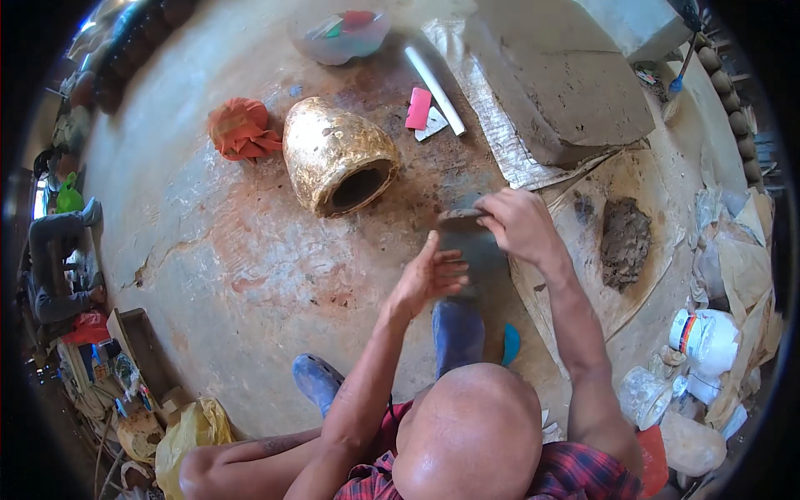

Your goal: The person shapes and smooths the interior and exterior of a clay vessel by hand, using a piece of clay to fill gaps and patting the walls of the object.

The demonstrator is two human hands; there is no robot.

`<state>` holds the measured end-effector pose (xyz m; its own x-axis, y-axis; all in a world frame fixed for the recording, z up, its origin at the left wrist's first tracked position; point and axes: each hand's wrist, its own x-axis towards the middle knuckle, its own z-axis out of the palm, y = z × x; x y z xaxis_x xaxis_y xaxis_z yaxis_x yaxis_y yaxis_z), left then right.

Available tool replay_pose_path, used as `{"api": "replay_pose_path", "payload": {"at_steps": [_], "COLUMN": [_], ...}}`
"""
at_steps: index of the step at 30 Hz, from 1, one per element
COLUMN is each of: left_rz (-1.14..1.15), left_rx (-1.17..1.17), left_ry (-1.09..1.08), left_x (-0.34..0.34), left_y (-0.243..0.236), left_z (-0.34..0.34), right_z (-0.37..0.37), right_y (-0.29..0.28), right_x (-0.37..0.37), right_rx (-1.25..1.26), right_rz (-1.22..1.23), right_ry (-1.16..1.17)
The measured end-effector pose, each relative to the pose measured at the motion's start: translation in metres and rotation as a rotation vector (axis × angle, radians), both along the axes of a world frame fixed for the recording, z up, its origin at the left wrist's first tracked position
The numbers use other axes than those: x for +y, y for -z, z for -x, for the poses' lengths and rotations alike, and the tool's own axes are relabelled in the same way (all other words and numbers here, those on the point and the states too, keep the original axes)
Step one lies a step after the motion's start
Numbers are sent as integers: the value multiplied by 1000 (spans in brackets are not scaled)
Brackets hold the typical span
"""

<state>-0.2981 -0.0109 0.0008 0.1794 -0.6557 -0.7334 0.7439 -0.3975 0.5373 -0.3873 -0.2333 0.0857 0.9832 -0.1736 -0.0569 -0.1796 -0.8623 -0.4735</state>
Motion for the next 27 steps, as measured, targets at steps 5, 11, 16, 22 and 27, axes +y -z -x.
{"api": "replay_pose_path", "payload": {"at_steps": [5,11,16,22,27], "left_rz": [498,547,532,158,-194], "left_rx": [488,295,48,-583,-1420], "left_ry": [-448,-409,-277,-223,-210], "left_x": [-17,14,43,72,56], "left_y": [-24,-13,-10,-8,-21], "left_z": [0,-23,-37,-70,-90], "right_z": [29,36,13,-47,-100], "right_y": [-16,20,75,89,107], "right_x": [56,66,52,56,48], "right_rx": [-368,-224,-244,-250,-522], "right_rz": [170,-420,-871,-855,-707], "right_ry": [-7,520,292,240,149]}}
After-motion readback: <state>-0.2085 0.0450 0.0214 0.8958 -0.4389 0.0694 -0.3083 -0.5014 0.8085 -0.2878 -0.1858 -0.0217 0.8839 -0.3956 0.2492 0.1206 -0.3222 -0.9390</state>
